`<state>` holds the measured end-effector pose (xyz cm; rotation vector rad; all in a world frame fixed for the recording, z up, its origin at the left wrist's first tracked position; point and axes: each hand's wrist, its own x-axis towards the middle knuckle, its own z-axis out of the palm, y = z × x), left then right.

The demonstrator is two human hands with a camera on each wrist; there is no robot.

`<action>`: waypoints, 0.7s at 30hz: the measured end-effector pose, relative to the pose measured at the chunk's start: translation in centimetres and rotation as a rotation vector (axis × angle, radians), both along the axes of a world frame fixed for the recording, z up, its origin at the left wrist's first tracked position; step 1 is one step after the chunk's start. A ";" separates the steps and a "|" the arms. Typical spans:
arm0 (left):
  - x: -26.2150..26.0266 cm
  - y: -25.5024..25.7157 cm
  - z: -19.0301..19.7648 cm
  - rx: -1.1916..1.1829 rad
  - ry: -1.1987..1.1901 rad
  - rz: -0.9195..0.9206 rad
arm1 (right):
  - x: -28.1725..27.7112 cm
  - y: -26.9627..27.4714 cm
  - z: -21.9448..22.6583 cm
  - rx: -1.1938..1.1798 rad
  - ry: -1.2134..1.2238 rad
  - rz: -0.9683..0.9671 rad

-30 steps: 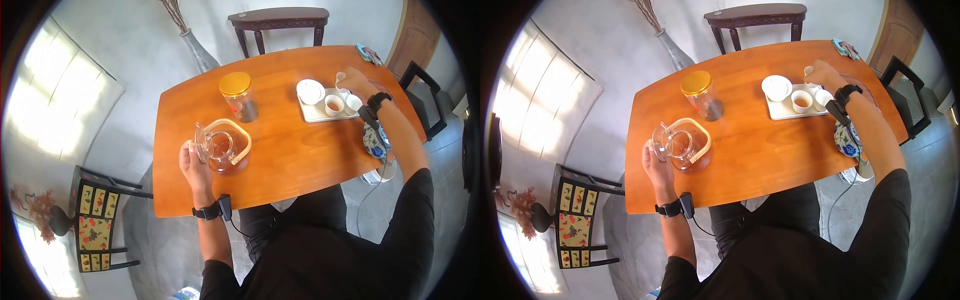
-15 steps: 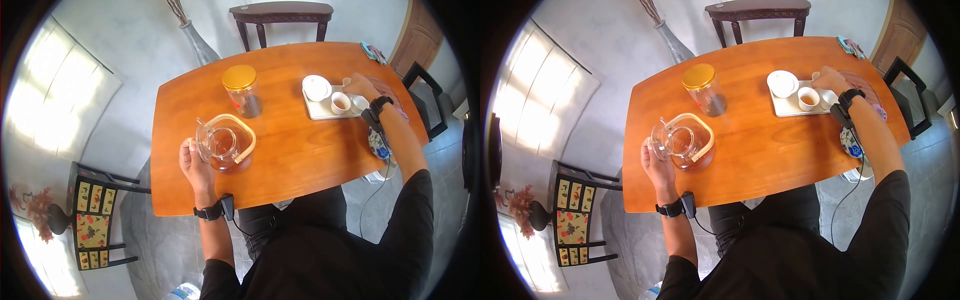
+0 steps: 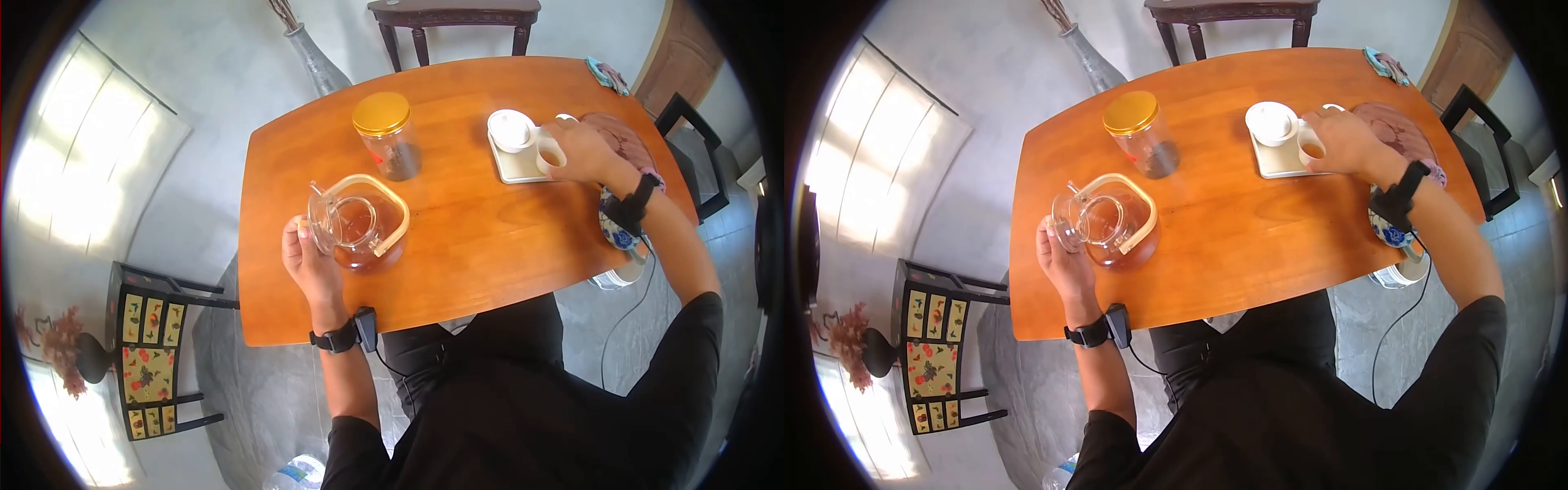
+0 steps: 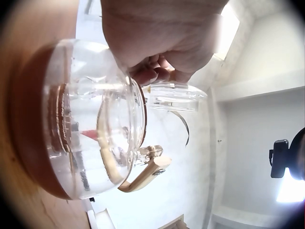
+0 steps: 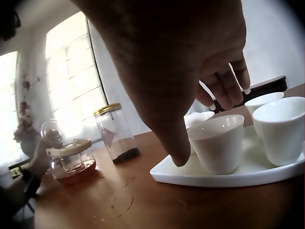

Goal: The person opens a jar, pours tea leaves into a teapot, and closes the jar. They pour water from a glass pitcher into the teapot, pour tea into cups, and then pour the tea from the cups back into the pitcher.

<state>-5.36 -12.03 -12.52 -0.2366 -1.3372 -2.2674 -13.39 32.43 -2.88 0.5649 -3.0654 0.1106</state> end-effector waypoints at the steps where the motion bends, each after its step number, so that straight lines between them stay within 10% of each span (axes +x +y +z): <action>1: -0.1 -0.1 -0.1 -0.001 0.003 0.000 | 0.2 -0.4 0.2 0.080 -0.027 -0.031; 14: 0.0 0.3 0.3 -0.035 -0.002 0.014 | -0.2 0.3 -0.7 -0.139 -0.047 -0.066; 21: -0.2 -0.1 -0.5 0.015 0.014 0.009 | 2.1 -8.1 2.0 -0.430 0.039 0.163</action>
